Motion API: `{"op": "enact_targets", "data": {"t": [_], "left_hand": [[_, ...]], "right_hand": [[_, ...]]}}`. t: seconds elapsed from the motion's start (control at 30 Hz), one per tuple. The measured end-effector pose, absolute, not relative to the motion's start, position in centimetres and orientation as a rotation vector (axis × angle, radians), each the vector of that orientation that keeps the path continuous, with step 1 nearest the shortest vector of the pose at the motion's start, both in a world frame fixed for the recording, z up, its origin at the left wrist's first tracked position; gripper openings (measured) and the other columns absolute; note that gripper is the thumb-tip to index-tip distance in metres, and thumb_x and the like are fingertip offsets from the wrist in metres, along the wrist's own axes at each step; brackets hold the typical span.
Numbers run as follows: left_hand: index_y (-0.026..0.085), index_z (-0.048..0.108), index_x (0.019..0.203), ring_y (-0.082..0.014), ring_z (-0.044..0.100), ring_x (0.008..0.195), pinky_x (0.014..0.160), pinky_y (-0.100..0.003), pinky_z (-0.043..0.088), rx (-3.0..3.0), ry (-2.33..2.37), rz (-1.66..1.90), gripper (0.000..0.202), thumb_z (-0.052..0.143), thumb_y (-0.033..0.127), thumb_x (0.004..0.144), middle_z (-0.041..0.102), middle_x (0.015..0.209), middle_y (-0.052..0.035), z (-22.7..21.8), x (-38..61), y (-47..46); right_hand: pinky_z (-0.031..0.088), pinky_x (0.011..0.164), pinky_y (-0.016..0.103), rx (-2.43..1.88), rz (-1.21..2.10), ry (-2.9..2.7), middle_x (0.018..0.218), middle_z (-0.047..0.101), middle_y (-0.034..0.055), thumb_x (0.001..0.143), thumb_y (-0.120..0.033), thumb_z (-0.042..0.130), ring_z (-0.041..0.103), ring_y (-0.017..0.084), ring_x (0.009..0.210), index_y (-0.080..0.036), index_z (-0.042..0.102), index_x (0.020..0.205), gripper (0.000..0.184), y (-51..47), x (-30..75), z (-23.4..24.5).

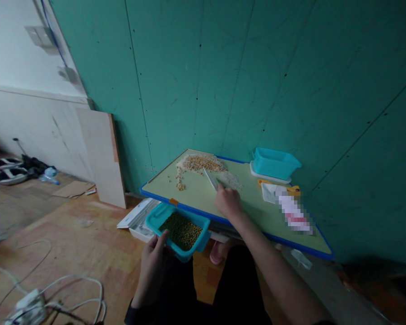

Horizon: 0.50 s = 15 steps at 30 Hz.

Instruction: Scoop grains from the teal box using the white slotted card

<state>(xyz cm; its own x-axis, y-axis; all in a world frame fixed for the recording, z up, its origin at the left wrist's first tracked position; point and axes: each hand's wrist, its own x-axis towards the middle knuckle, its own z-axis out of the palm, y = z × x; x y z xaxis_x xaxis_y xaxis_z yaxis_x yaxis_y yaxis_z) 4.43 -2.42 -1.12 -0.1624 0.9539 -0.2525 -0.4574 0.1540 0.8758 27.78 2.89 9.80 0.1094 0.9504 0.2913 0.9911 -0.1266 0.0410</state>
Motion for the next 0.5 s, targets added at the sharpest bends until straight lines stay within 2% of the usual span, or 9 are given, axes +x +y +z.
{"op": "enact_targets", "data": {"t": [0.13, 0.23, 0.4, 0.5], "left_hand": [[0.018, 0.06, 0.062, -0.0112, 0.051, 0.041, 0.044, -0.022, 0.041, 0.593, 1.103, 1.383, 0.048, 0.091, 0.054, 0.056, 0.055, 0.045, 0.0058, -1.4, 4.4, -2.5], [0.018, 0.061, 0.065, -0.0124, 0.054, 0.042, 0.044, -0.022, 0.041, 0.585, 1.103, 1.378, 0.047, 0.091, 0.054, 0.057, 0.057, 0.047, 0.0054, -1.7, 4.4, -2.5], [0.019, 0.063, 0.069, -0.0128, 0.053, 0.044, 0.045, -0.023, 0.041, 0.597, 1.103, 1.377, 0.045, 0.089, 0.054, 0.058, 0.057, 0.049, 0.0055, -1.6, 4.5, -2.6], [0.018, 0.065, 0.073, -0.0117, 0.051, 0.043, 0.044, -0.022, 0.037, 0.618, 1.092, 1.38, 0.043, 0.088, 0.053, 0.061, 0.056, 0.051, 0.0055, -1.4, 4.3, -2.8]], "right_hand": [[0.053, 0.076, 0.031, -2.195, -0.409, -1.913, 0.09, 0.077, 0.0171, 0.097, -0.015, 0.043, 0.076, 0.026, 0.087, -0.013, 0.068, 0.112, 0.028, 3.2, 31.4, 9.5], [0.052, 0.076, 0.029, -2.159, -0.37, -1.785, 0.089, 0.078, 0.0151, 0.097, -0.021, 0.048, 0.076, 0.025, 0.085, -0.015, 0.071, 0.108, 0.027, 3.6, 33.6, 9.3], [0.052, 0.068, 0.028, -1.995, -0.169, -1.424, 0.087, 0.078, 0.019, 0.085, -0.031, 0.065, 0.076, 0.028, 0.085, -0.01, 0.077, 0.09, 0.025, 4.4, 36.6, 9.1], [0.055, 0.069, 0.032, -1.779, -0.009, -1.295, 0.084, 0.079, 0.0171, 0.077, -0.035, 0.07, 0.076, 0.03, 0.085, -0.011, 0.077, 0.085, 0.027, 5.2, 37.3, 8.9]]}}
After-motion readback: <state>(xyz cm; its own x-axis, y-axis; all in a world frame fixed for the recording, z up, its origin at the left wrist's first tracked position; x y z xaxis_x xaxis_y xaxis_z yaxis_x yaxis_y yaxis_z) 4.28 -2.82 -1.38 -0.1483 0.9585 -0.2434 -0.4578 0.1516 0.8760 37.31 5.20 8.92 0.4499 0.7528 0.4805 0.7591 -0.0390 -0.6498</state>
